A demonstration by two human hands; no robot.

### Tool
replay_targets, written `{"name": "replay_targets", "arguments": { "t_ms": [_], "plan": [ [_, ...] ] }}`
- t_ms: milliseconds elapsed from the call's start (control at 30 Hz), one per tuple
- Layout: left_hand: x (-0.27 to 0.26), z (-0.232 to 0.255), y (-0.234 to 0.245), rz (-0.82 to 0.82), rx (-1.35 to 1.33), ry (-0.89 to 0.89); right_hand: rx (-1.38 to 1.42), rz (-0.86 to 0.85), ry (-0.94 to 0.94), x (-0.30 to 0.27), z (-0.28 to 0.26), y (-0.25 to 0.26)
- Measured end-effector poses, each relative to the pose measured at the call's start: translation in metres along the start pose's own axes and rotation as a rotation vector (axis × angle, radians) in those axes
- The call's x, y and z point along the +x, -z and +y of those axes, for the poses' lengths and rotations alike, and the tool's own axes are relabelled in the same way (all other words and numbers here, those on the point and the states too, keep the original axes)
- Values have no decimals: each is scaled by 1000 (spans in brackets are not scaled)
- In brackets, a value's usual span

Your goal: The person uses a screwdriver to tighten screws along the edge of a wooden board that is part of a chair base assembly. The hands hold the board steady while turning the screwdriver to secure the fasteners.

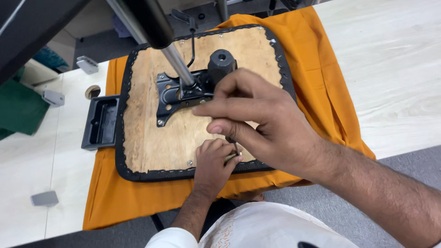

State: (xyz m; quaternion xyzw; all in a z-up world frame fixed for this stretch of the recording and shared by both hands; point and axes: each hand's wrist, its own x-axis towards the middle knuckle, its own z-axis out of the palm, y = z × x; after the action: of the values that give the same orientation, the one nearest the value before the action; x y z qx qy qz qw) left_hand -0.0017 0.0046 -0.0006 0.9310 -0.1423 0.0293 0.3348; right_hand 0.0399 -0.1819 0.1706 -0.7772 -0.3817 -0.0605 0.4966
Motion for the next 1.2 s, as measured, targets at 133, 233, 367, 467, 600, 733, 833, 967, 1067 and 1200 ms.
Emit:
{"name": "replay_targets", "arguments": {
  "t_ms": [133, 233, 367, 467, 600, 733, 833, 967, 1067, 1200],
  "plan": [
    [-2, 0, -2, 13, 31, -9, 37, -13, 39, -4, -1, 2],
    [1, 2, 1, 3, 18, 23, -25, 31, 34, -1, -1, 1],
    [2, 7, 3, -8, -14, 31, 103, -14, -9, 2, 0, -1],
    [0, 5, 2, -26, 3, 76, 7, -54, -65, 4, 1, -6],
    [0, 0, 5, -47, -47, 37, 91, -27, -112, 7, 6, -14],
    [0, 0, 8, -69, -56, 39, 70, -57, -53, 7, 7, -12],
    [2, -1, 8, -64, -47, 27, 136, -71, -47, 7, 9, -6],
    [1, -2, 6, -59, -51, 33, 85, -53, 14, 7, 9, -5],
    [0, -2, 1, 23, -7, 9, 0, -46, -24, 7, 8, -6],
    [-1, -6, 0, 32, 19, -12, 71, -58, -41, 5, 1, -6]
  ]
}}
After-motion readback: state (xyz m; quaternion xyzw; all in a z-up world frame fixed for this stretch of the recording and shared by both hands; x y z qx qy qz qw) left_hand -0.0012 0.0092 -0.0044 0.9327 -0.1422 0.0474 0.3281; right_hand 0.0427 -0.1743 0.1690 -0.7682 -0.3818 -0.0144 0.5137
